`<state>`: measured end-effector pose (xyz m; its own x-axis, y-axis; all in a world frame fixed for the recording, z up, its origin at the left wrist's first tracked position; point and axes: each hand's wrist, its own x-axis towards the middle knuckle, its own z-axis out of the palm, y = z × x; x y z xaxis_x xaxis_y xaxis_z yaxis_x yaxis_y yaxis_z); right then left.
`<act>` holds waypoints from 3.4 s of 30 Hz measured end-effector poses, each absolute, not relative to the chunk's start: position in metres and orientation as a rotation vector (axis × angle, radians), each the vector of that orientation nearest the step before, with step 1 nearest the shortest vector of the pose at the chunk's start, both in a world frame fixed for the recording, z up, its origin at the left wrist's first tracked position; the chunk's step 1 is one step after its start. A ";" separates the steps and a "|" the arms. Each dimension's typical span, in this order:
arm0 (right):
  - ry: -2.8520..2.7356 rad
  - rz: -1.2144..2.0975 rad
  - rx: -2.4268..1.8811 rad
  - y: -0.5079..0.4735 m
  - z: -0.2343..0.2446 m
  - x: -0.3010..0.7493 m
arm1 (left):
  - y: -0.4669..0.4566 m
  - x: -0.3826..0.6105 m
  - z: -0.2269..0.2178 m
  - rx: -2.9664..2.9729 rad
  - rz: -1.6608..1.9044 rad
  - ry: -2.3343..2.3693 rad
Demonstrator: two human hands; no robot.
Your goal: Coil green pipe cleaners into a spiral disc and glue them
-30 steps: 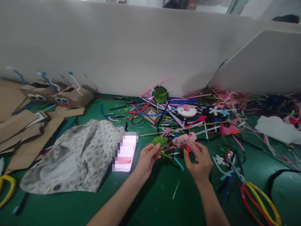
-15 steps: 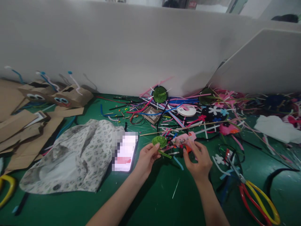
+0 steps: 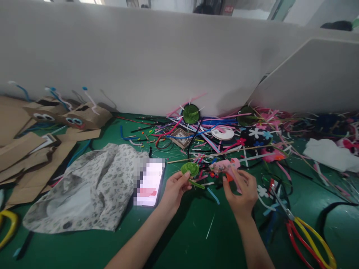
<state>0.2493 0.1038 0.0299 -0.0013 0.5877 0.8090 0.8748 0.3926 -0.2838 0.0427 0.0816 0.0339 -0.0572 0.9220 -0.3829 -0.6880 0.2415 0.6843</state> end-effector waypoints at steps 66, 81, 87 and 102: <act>-1.770 -0.368 -1.153 0.102 0.028 0.256 | 0.081 0.045 0.028 0.350 1.304 0.949; -1.763 -0.460 -1.157 0.102 0.030 0.257 | 0.080 0.045 0.029 0.378 1.316 0.984; -1.769 -0.468 -1.172 0.103 0.031 0.258 | 0.081 0.045 0.030 0.392 1.310 0.990; -1.791 -0.510 -1.196 0.103 0.028 0.264 | 0.081 0.045 0.033 0.442 1.329 1.043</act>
<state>0.2637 0.1032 0.0282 -0.1323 0.5153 0.8468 0.8838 0.4480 -0.1346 0.0454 0.0806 0.0334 -0.0995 0.9270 -0.3617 -0.5720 0.2441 0.7831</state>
